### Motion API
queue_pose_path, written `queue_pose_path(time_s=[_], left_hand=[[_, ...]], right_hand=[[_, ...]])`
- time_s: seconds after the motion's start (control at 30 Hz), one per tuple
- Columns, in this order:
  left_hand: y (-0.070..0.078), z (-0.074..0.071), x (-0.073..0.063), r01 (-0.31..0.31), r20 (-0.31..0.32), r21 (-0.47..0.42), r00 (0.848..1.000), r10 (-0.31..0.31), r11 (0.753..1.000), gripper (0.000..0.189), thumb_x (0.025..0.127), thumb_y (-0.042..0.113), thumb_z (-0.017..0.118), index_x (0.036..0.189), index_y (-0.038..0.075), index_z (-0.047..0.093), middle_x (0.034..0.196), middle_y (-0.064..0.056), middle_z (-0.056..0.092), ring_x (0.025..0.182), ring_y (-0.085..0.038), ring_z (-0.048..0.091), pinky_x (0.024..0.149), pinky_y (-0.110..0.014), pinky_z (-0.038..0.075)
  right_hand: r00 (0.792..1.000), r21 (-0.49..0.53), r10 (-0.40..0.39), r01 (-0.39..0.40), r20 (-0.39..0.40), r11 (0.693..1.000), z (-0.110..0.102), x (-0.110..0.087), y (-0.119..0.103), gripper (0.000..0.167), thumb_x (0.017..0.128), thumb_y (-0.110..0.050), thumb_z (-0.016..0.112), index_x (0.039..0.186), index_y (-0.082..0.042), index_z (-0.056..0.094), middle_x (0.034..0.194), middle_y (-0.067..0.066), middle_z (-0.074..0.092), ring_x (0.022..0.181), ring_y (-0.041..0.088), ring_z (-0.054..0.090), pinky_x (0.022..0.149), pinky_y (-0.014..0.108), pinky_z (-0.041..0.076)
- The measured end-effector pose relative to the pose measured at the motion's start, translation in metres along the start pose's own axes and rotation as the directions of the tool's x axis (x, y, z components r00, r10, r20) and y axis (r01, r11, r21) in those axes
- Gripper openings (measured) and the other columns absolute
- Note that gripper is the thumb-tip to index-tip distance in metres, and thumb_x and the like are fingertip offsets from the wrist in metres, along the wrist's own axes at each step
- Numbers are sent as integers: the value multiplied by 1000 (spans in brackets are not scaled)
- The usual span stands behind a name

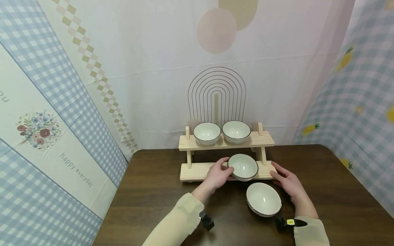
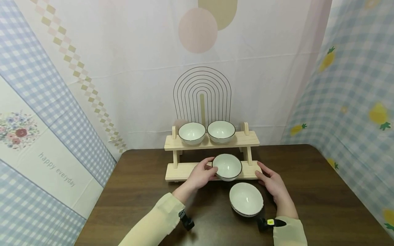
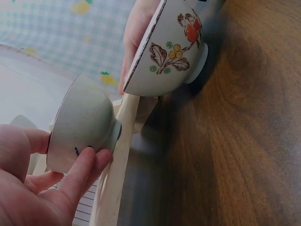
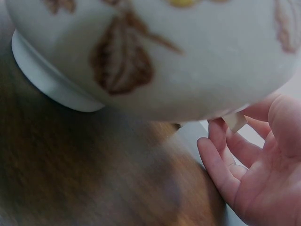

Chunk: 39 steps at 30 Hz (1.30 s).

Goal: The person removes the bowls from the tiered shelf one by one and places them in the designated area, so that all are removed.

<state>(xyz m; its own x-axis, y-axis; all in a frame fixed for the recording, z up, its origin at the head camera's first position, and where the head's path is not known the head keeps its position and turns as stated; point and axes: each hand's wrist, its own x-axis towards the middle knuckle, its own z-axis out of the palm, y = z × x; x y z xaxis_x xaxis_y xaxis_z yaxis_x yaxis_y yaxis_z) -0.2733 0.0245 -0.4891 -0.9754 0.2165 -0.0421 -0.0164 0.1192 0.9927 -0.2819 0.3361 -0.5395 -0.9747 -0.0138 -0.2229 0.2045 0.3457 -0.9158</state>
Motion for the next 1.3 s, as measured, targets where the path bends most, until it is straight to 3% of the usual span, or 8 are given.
queue_pose_path(time_s=[0.17, 0.5, 0.9, 1.13, 1.3], left_hand=[[0, 0, -1, 8, 1, -29, 1000, -8, 1000, 55, 103, 12, 67, 154, 1, 52, 106, -13, 67, 88, -20, 74, 82, -33, 66], [-2, -1, 0, 16, 9, -96, 1000, -15, 995, 55, 102, 6, 65, 155, -1, 50, 107, -15, 66, 90, -22, 74, 83, -35, 66], [-1, -2, -2, 19, -45, -124, 999, -25, 992, 56, 95, -2, 62, 150, -1, 56, 103, -16, 67, 86, -25, 74, 81, -38, 67], [-3, -6, -2, 34, -44, -133, 998, -41, 991, 54, 95, -2, 62, 149, 0, 58, 102, -15, 67, 83, -22, 74, 80, -38, 67], [-4, -9, -4, 31, -45, -163, 998, -39, 986, 56, 95, -2, 61, 150, -1, 56, 103, -17, 68, 85, -25, 75, 81, -39, 67]], right_hand=[[1000, 5, -4, 4, -1, 1000, 1, 0, 0, 75, 110, -47, 58, 170, -16, 27, 175, 22, 18, 153, 42, 37, 106, 34, 56], [1000, 6, -7, 7, -1, 1000, 2, 0, -2, 74, 110, -46, 58, 170, -16, 27, 175, 22, 18, 152, 42, 38, 110, 40, 54], [1000, 2, -12, 12, 1, 1000, 3, 1, -1, 74, 110, -46, 58, 170, -16, 27, 175, 23, 17, 151, 42, 39, 111, 41, 53], [1000, 1, -7, 7, 0, 1000, 2, 1, 0, 76, 109, -49, 59, 170, -16, 28, 175, 23, 18, 151, 43, 39, 107, 34, 56], [1000, 1, -10, 10, 2, 1000, 1, 1, 0, 74, 110, -47, 57, 170, -16, 27, 175, 23, 18, 151, 42, 39, 108, 38, 55]])
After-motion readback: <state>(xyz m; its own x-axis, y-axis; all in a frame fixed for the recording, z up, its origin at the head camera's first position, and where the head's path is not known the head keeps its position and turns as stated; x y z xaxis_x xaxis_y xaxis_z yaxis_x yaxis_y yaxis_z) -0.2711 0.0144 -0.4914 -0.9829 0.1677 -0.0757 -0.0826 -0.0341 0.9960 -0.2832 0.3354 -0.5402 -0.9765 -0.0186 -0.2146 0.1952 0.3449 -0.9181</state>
